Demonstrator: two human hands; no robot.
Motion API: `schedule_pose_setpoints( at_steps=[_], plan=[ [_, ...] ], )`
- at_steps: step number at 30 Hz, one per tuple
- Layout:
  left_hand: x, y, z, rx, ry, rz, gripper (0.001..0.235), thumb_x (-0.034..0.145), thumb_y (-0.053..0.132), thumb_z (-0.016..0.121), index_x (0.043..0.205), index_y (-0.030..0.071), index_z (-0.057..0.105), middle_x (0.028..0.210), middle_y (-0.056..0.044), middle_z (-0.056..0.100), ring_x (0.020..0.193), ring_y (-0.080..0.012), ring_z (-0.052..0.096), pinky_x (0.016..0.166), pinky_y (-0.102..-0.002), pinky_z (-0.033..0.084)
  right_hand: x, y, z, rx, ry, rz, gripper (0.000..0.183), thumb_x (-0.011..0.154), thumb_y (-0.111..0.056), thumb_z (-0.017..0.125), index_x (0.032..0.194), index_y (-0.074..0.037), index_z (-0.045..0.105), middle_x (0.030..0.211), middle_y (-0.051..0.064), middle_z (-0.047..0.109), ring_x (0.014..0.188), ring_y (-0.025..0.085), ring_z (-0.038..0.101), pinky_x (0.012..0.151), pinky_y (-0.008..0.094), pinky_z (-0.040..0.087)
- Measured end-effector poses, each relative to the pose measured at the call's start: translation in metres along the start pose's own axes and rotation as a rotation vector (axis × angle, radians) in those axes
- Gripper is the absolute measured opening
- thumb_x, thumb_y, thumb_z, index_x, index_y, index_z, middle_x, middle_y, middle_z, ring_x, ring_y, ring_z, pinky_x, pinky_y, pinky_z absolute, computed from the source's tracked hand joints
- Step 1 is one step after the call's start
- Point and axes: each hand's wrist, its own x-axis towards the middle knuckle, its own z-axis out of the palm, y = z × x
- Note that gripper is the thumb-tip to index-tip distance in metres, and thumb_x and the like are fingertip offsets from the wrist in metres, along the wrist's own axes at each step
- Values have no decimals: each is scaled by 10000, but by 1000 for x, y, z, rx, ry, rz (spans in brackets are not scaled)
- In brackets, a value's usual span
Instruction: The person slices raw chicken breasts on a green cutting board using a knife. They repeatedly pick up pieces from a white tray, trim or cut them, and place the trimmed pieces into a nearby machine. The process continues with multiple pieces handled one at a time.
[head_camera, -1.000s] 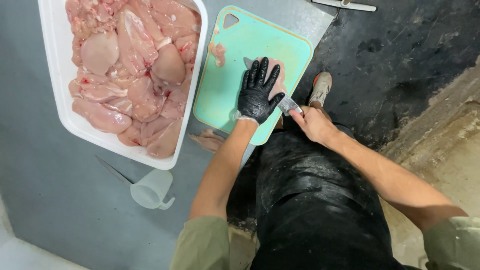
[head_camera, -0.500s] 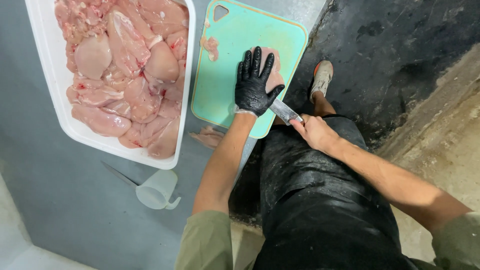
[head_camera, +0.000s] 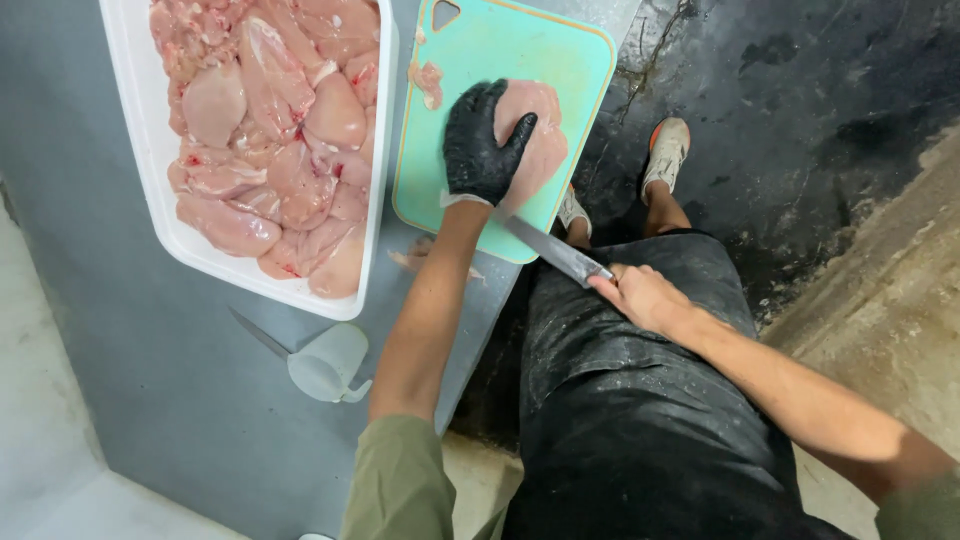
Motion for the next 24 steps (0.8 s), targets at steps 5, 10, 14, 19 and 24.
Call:
schedule_pose_setpoints(
  at_steps=[5,10,14,19,24],
  plan=[
    [12,26,14,262,-330,-371,781,770,656,644,1275,85,474,1066,-141,671,867,-381,720,724,-519,568,-2,27,31,-294,-94,-196,564,1059,-603,387,1068,-107,656,929,205,748,914,476,694,855,571,538],
    [19,-10,56,303,-225,-549,618,896,434,581,1443,166,477,1112,-138,748,947,-405,753,785,-550,599,-26,32,-3,-243,-40,-196,535,1062,-576,391,866,-123,597,768,165,708,808,408,677,757,498,476],
    [0,-156,74,-314,231,-975,620,964,447,598,1499,135,581,1443,-162,671,1361,-390,620,1126,-476,518,-43,22,-34,-56,117,-53,487,1030,-571,515,867,-122,607,843,286,736,956,502,723,831,556,565],
    [-27,-108,-10,-290,279,-1101,608,946,507,548,1513,287,561,1513,-22,613,1395,-272,600,1195,-411,480,-2,8,-41,-18,272,-92,499,1064,-568,511,904,-104,598,946,308,704,988,507,707,860,570,556],
    [-37,-40,-31,-314,453,-986,527,1003,312,552,1500,141,590,1493,-137,613,1381,-332,598,1183,-428,498,40,-49,-47,-108,290,-115,539,1070,-642,458,915,-145,598,951,236,722,1026,446,729,911,554,557]
  ],
)
